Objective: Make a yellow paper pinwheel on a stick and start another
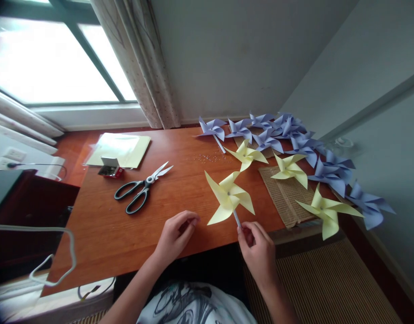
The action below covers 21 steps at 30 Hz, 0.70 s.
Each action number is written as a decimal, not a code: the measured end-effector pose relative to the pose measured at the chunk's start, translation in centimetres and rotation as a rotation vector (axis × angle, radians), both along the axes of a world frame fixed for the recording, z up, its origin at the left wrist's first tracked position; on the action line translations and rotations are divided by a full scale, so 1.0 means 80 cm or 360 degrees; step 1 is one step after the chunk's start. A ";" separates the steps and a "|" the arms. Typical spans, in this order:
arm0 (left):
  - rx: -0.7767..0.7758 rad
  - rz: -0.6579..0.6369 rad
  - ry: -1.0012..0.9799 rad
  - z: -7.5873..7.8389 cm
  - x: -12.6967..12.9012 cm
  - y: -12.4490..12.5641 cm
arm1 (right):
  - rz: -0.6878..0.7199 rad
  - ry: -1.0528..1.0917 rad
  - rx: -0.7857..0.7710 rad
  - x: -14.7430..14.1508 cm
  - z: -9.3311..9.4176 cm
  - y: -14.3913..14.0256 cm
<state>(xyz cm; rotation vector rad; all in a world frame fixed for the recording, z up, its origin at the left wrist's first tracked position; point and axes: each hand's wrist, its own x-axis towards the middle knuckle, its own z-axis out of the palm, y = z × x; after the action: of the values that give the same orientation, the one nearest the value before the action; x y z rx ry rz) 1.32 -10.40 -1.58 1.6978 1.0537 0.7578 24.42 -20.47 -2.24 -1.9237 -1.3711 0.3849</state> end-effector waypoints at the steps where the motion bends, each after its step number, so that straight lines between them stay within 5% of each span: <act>1: -0.0042 0.0003 -0.0018 0.001 0.006 -0.002 | 0.0020 0.0079 0.0024 -0.011 0.006 0.003; 11: -0.0588 0.0248 -0.0613 0.010 0.044 -0.006 | 0.0264 0.0540 0.0002 -0.078 0.034 0.038; 17: -0.0627 0.0292 -0.0705 0.022 0.041 0.000 | 0.0451 0.0376 -0.0071 -0.058 0.048 0.047; 21: -0.0454 0.0327 -0.0619 0.016 0.040 0.002 | 0.0234 0.0419 0.0126 -0.031 0.084 0.061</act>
<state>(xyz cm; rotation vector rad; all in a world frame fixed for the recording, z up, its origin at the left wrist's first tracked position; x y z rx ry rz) 4.53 -10.21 -0.32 1.1546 1.0129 0.9723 21.94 -15.62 4.46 -1.6470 -1.3339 0.6224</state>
